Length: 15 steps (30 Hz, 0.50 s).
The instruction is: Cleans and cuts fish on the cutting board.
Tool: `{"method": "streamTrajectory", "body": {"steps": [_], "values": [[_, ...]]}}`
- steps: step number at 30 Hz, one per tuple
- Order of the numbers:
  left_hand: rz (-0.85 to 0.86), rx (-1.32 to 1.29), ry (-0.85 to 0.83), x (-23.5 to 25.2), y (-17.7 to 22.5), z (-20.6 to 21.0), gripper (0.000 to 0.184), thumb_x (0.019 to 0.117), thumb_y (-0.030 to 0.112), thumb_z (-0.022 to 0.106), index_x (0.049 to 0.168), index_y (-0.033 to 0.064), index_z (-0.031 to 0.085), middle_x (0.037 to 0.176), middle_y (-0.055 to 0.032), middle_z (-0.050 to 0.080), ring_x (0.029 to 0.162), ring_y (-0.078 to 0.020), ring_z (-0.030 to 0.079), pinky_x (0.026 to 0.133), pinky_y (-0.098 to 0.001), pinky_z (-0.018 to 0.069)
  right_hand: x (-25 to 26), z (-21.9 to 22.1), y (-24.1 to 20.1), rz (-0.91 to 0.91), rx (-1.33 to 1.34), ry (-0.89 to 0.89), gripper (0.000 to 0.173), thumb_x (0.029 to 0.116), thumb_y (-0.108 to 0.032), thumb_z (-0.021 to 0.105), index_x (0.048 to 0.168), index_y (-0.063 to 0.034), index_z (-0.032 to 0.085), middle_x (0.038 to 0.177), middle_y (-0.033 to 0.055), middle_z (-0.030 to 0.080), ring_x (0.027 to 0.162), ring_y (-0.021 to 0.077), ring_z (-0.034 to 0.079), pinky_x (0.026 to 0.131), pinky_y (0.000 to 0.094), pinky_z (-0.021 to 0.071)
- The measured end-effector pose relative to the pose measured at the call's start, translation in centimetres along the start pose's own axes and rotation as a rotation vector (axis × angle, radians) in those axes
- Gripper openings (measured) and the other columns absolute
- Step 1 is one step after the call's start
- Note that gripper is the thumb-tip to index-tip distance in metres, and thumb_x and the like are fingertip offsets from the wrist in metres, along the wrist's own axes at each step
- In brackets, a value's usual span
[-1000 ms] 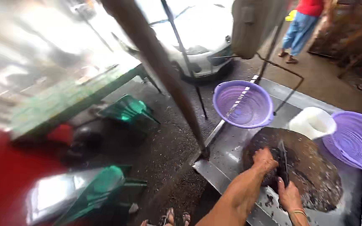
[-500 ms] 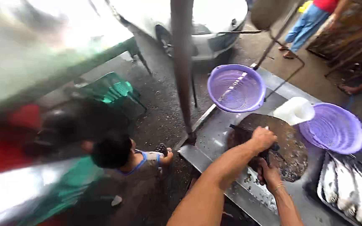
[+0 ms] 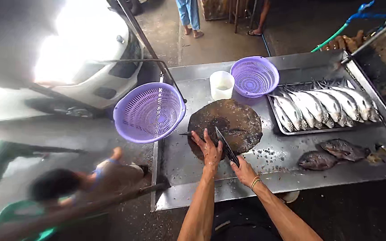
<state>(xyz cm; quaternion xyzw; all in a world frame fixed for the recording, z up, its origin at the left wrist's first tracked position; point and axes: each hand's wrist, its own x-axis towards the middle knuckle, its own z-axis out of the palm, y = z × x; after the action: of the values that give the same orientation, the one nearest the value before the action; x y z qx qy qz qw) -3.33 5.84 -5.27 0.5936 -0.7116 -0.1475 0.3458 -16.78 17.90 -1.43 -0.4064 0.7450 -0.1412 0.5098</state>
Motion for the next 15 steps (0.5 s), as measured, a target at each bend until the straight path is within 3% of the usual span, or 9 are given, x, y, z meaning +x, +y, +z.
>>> {"method": "streamTrajectory", "body": {"steps": [2, 4, 5, 7, 8, 12, 13, 15], "values": [[-0.088, -0.126, 0.014, 0.2, 0.1, 0.6, 0.092, 0.0835, 0.018, 0.07, 0.155, -0.0156, 0.022, 0.162, -0.0445, 0.001, 0.153, -0.0565, 0.009, 0.126, -0.0533, 0.0232, -0.1, 0.1, -0.2, -0.007, 0.013, -0.031, 0.052, 0.1061, -0.048, 0.048, 0.132, -0.0041, 0.056, 0.106, 0.0195, 0.068, 0.092, 0.0332, 0.068, 0.085, 0.0536, 0.0548], [-0.207, -0.201, 0.004, 0.3, -0.2, 0.7, 0.093, 0.0873, 0.012, 0.063, 0.158, -0.0141, 0.008, 0.165, -0.038, 0.008, 0.156, -0.0448, 0.017, 0.127, -0.0451, 0.0222, 0.0, 0.1, -0.3, -0.015, 0.029, -0.048, 0.053, 0.1063, -0.049, 0.046, 0.128, -0.0028, 0.057, 0.101, 0.0185, 0.066, 0.083, 0.0308, 0.068, 0.078, 0.0509, 0.0558], [-0.268, -0.218, -0.021, 0.5, -0.2, 0.4, 0.093, 0.0899, 0.011, 0.062, 0.159, -0.0114, 0.005, 0.166, -0.0341, 0.014, 0.155, -0.0392, 0.026, 0.126, -0.0421, 0.0267, 0.2, 0.1, -0.5, -0.012, 0.041, -0.047, 0.053, 0.1067, -0.05, 0.045, 0.128, -0.0021, 0.057, 0.1, 0.0185, 0.066, 0.08, 0.0302, 0.067, 0.077, 0.0499, 0.0558], [-0.347, -0.237, -0.079, 0.8, 0.0, -0.1, 0.091, 0.0925, 0.012, 0.061, 0.161, -0.0074, 0.005, 0.164, -0.0302, 0.026, 0.147, -0.0348, 0.042, 0.12, -0.0424, 0.0364, 0.8, 0.0, -1.1, 0.0, 0.046, -0.032, 0.055, 0.107, -0.051, 0.043, 0.129, -0.0016, 0.056, 0.102, 0.0191, 0.066, 0.082, 0.0306, 0.068, 0.078, 0.0499, 0.0558], [-0.356, -0.251, -0.104, 0.8, 0.0, -0.2, 0.09, 0.0931, 0.012, 0.061, 0.161, -0.0066, 0.005, 0.163, -0.0297, 0.028, 0.146, -0.0344, 0.044, 0.119, -0.0425, 0.0375, 1.1, 0.0, -1.5, 0.007, 0.045, -0.022, 0.056, 0.107, -0.051, 0.043, 0.129, -0.0014, 0.055, 0.103, 0.0199, 0.066, 0.086, 0.0316, 0.068, 0.081, 0.0508, 0.0553], [-0.344, -0.278, -0.13, 1.1, 0.1, 0.1, 0.082, 0.0984, 0.015, 0.054, 0.162, -0.006, 0.007, 0.164, -0.0291, 0.028, 0.148, -0.0342, 0.041, 0.121, -0.042, 0.0348, 0.5, -1.8, -5.2, -0.142, 0.094, 0.184, 0.056, 0.1062, -0.049, 0.044, 0.13, -0.0004, 0.058, 0.104, 0.018, 0.069, 0.095, 0.0294, 0.069, 0.088, 0.0488, 0.0545], [-0.325, -0.29, -0.127, 1.1, 0.0, 0.3, 0.079, 0.0987, 0.016, 0.051, 0.161, -0.0074, 0.008, 0.164, -0.0298, 0.027, 0.15, -0.0345, 0.037, 0.123, -0.0414, 0.0321, 0.0, -2.1, -6.3, -0.264, 0.149, 0.326, 0.055, 0.1054, -0.047, 0.045, 0.128, 0.0011, 0.059, 0.098, 0.0155, 0.07, 0.088, 0.0256, 0.069, 0.083, 0.0454, 0.0564], [-0.288, -0.319, -0.125, 0.8, -0.1, 0.7, 0.076, 0.0993, 0.018, 0.045, 0.16, -0.0096, 0.01, 0.165, -0.0307, 0.023, 0.154, -0.0343, 0.03, 0.126, -0.0398, 0.0259, -0.6, -2.0, -8.2, -0.54, 0.304, 0.641, 0.052, 0.1052, -0.042, 0.046, 0.12, 0.0057, 0.061, 0.081, 0.0082, 0.067, 0.064, 0.0148, 0.065, 0.061, 0.0354, 0.058]]}}
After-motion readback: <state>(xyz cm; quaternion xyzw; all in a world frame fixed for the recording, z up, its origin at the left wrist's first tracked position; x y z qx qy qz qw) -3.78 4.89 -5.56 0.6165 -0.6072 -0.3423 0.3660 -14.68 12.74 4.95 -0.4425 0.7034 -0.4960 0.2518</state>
